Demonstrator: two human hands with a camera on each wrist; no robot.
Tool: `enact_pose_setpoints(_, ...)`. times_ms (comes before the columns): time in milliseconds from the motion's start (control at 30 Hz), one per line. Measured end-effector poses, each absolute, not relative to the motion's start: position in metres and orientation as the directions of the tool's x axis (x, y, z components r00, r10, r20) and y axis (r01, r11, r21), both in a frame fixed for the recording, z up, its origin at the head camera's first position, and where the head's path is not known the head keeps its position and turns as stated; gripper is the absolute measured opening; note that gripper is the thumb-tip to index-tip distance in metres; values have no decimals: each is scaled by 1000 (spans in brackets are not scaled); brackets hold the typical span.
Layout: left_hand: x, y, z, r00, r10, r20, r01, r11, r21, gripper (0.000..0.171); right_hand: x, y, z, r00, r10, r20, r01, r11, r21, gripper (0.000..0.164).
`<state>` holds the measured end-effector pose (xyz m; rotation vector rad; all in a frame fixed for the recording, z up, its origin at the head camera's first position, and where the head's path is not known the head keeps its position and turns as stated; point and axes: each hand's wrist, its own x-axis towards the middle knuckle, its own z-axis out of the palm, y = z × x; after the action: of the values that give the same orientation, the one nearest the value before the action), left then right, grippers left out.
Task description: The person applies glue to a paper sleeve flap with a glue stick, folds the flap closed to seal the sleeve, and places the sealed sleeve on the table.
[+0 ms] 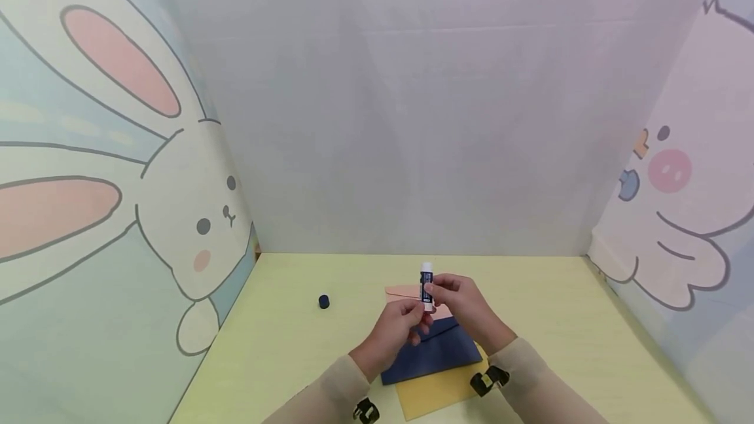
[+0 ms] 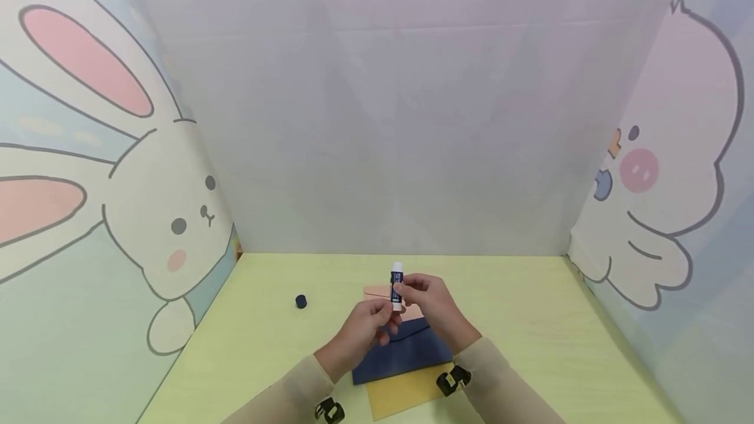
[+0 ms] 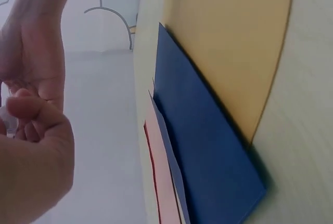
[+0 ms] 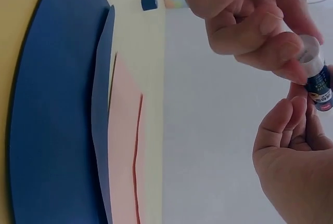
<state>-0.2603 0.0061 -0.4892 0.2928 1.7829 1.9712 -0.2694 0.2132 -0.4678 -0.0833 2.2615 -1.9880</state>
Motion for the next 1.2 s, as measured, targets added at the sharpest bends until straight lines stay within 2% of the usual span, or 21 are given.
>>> enact_pose_setpoints(233,-260,5,-490,-736,648,-197,-419,-207,884,38,-266,214,-466,-979,-195,-55,39,81,-996,43)
enact_pose_setpoints(300,-258,6,-491,-717,669,-198,-441,-215,871,37,-265,215,-467,-976,-212,-52,37,73,-997,43)
enact_pose_setpoints(367,-257,6,-490,-727,656,-202,-433,-209,877,38,-265,216,-468,-974,-219,-51,35,73,-997,44)
enact_pose_setpoints(500,-255,8,-489,-801,569,-186,-325,-152,933,44,-264,219,-468,-978,-205,-49,32,83,-996,47)
enact_pose_setpoints(600,-253,10,-490,-886,449,-117,-165,-68,984,43,-265,221,-468,-983,-181,-43,28,87,-996,46)
enact_pose_setpoints(667,-252,11,-491,-933,360,-28,-24,17,1000,37,-265,222,-468,-985,-170,-38,24,88,-996,43)
enact_pose_setpoints(733,-250,12,-492,-954,292,67,104,114,988,30,-265,222,-468,-987,-158,-36,20,98,-995,40)
enact_pose_setpoints(833,-249,13,-492,-954,238,180,237,240,941,28,-265,220,-469,-987,-154,-33,14,121,-993,37)
enact_pose_setpoints(933,-248,13,-493,-950,221,220,282,312,907,35,-265,217,-470,-989,-143,-34,13,146,-989,35)
enact_pose_setpoints(1033,-246,14,-494,-950,220,221,285,323,902,38,-265,214,-471,-991,-131,-37,15,166,-986,33)
enact_pose_setpoints(1200,-247,13,-496,-950,263,168,226,208,952,27,-264,214,-470,-989,-139,-42,17,170,-985,36)
